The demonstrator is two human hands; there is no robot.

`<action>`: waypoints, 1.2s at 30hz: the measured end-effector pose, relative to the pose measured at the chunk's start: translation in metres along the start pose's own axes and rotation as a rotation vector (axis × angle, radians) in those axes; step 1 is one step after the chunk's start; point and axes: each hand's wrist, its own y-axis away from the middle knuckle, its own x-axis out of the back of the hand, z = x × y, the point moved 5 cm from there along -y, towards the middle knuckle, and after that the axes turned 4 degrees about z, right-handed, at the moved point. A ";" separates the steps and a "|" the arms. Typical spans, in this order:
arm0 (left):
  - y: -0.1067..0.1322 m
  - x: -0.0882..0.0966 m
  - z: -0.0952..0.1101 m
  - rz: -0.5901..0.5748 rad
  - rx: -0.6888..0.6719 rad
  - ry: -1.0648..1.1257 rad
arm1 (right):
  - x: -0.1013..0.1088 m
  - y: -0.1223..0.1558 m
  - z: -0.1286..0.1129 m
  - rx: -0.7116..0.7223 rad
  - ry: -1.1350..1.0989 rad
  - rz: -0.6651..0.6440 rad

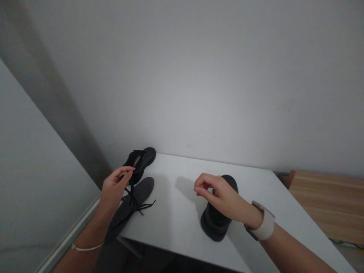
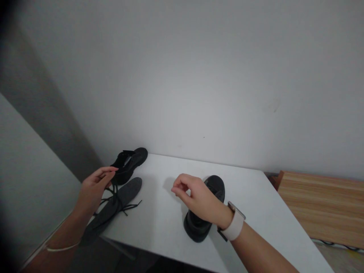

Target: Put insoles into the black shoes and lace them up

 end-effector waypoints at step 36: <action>0.108 -0.251 0.072 -0.975 -0.362 0.066 | 0.043 0.042 0.100 -0.444 0.719 0.094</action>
